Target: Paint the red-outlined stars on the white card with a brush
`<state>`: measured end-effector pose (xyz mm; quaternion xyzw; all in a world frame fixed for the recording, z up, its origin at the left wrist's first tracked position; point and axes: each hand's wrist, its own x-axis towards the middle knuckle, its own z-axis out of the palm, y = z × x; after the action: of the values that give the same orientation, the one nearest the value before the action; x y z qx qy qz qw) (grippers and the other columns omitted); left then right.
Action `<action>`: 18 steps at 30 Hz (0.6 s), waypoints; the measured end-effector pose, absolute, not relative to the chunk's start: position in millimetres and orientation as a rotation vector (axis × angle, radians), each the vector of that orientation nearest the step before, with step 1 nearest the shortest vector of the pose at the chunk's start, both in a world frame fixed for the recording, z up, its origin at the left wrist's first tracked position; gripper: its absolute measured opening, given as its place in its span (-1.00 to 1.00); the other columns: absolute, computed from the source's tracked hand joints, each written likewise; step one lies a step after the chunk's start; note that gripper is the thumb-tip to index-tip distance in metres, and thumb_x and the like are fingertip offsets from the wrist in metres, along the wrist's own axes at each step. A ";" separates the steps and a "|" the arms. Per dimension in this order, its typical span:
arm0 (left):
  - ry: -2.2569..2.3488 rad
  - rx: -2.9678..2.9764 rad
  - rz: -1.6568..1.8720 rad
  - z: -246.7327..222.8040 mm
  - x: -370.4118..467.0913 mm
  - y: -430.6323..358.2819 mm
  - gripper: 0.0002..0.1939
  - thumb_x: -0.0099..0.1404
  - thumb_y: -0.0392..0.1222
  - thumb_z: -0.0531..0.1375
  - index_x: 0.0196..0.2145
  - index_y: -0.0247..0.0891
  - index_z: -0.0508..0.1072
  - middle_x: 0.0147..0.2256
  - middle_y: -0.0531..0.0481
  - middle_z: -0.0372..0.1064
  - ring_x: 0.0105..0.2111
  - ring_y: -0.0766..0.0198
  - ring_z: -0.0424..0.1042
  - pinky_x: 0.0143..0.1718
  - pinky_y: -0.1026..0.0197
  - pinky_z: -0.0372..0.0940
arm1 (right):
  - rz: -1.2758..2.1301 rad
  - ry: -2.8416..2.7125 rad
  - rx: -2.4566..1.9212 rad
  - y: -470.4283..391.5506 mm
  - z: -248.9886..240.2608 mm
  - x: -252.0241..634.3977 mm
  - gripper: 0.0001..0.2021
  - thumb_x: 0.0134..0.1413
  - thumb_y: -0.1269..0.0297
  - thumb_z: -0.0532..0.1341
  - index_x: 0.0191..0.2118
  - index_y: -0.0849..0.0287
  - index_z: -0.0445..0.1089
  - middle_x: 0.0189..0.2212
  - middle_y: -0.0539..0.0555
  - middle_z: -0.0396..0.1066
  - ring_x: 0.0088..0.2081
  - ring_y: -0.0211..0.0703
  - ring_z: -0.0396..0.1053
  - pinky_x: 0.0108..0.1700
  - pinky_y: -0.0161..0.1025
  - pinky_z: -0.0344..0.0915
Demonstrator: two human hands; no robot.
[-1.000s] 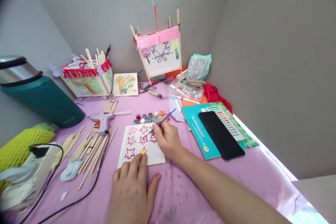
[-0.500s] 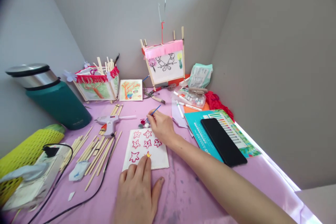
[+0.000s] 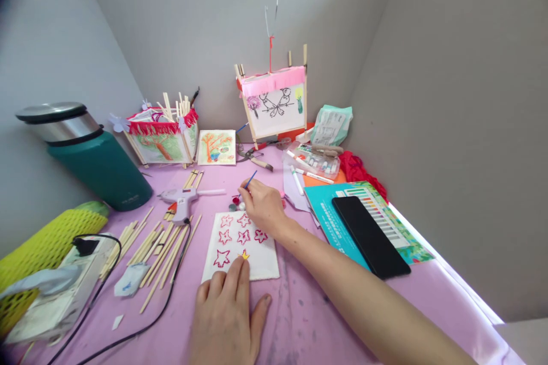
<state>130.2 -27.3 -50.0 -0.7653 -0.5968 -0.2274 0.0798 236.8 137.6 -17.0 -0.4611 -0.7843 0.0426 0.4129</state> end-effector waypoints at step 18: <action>-1.752 -2.309 -0.564 -50.8 128.6 -28.8 -0.56 0.31 -0.05 0.04 0.04 -0.37 0.38 0.04 -0.13 0.34 -0.15 0.06 0.26 -0.16 -0.03 0.13 | 0.609 -1.566 -1.166 90.8 -12.0 261.0 -0.81 0.22 0.18 0.10 -0.35 0.16 0.31 -0.59 -0.06 0.34 -0.57 -0.27 0.35 -0.48 -0.34 0.23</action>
<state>128.6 -28.8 -50.8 -0.7785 -0.5908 -0.1900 0.0940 261.0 90.8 -12.0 -0.4867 -0.6535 0.2542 0.5210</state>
